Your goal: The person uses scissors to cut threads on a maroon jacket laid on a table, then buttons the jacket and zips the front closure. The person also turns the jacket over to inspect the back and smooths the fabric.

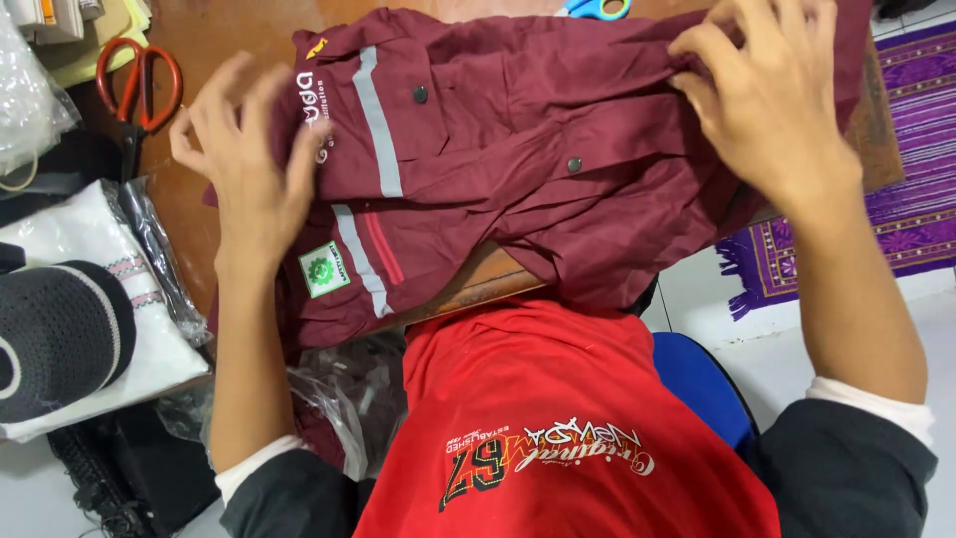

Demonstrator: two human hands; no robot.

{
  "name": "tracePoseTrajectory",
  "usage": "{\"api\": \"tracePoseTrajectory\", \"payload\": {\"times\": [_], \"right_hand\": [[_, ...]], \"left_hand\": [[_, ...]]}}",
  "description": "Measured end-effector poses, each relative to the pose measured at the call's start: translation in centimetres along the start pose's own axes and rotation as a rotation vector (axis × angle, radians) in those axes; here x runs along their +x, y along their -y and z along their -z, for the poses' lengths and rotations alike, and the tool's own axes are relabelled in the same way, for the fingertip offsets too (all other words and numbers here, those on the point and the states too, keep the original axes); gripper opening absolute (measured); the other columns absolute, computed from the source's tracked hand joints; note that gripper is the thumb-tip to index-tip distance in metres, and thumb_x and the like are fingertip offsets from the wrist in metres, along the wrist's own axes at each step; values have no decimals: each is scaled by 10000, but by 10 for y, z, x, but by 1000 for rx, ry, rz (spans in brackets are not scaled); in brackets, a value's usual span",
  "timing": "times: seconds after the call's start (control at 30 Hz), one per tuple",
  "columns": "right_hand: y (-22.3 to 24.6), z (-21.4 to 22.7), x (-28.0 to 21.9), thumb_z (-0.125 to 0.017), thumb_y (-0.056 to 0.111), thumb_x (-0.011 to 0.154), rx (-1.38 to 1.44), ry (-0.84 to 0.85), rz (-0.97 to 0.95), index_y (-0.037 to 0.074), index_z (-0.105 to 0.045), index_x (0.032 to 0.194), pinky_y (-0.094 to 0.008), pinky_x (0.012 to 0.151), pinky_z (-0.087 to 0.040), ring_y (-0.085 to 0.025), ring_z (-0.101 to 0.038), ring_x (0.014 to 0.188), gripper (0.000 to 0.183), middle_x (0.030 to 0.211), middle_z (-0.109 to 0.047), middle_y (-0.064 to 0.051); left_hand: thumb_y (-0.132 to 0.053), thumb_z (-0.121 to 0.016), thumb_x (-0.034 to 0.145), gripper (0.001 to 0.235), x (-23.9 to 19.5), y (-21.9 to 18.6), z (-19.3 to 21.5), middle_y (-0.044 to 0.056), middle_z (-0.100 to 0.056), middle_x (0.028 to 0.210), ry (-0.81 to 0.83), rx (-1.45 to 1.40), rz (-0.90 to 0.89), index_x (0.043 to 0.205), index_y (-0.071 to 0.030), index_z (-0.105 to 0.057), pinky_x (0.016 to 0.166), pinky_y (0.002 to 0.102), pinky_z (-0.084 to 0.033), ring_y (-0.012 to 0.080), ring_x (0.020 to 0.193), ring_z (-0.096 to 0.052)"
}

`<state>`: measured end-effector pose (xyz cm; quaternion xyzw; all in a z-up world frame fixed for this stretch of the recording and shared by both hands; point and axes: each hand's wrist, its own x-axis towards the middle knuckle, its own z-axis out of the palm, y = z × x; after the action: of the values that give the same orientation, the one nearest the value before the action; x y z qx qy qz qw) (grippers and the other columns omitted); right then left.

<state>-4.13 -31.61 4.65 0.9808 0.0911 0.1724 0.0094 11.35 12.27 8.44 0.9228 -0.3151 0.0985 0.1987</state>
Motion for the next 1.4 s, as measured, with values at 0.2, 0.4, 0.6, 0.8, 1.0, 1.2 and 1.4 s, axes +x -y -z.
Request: {"api": "tracePoseTrajectory", "payload": {"times": [0.2, 0.4, 0.6, 0.8, 1.0, 1.2, 1.4], "right_hand": [[44, 13, -16, -801, 408, 1018, 50, -60, 118, 135, -675, 1123, -427, 879, -409, -285, -562, 970, 318, 1128, -621, -69], [20, -4, -32, -786, 29, 1085, 77, -169, 130, 118, -774, 1126, -353, 826, -473, -221, -676, 939, 99, 1077, -765, -24], [10, 9, -21, -704, -142, 1253, 283, -358, 36, -130, -738, 1230, -456, 812, -446, -381, -604, 904, 42, 1078, -664, -236], [-1, 8, -21, -600, -102, 1302, 112, -385, 36, -111, -713, 1307, -493, 915, -449, -426, -643, 1026, 113, 1161, -691, -261], [-32, -13, -44, -480, -215, 1285, 584, -48, -137, -163, -596, 1382, -455, 1002, -440, -390, -560, 1054, 160, 1264, -607, -283], [-27, 1, -22, -808, 328, 836, 614, 495, -147, 147, -794, 1099, -322, 896, -494, -174, -713, 869, 320, 1033, -772, -31], [12, 9, 30, -878, 538, 698, 419, 231, -31, -24, -585, 1489, -603, 1111, -369, -478, -508, 1350, 1014, 1489, -562, -287]], "left_hand": [[-614, -688, 870, 623, -22, -16, 7, 35, -609, 1377, 345, 27, -261, 1351, -219, -693, 996, 483, -234, 280, 1208, -488], [-173, -789, 1048, 157, -18, 8, -12, 74, -777, 1089, 101, -27, -377, 1160, -69, -752, 946, 403, -441, 231, 957, -672], [-111, -619, 1158, 123, 4, 0, -7, 73, -753, 1072, -2, -170, -272, 1126, -37, -712, 914, 395, -384, 238, 899, -653], [-615, -863, 791, 634, 11, 12, -2, 30, -590, 980, -36, 169, -450, 1147, -128, -666, 801, 371, -315, 226, 862, -531], [-302, -833, 671, 607, -8, 24, 10, 100, -509, 1152, 74, 422, -104, 1225, -168, -625, 797, 475, -378, 324, 1004, -488], [-636, -865, 750, 1120, -27, 23, 49, 259, -419, 1514, 327, 79, 450, 1579, -142, -295, 936, 649, -429, 516, 1325, -438], [-611, -817, 715, 1077, -43, 13, 34, 156, -555, 1505, 299, -262, 604, 1532, -101, -336, 1039, 510, -438, 388, 1345, -532]]}}
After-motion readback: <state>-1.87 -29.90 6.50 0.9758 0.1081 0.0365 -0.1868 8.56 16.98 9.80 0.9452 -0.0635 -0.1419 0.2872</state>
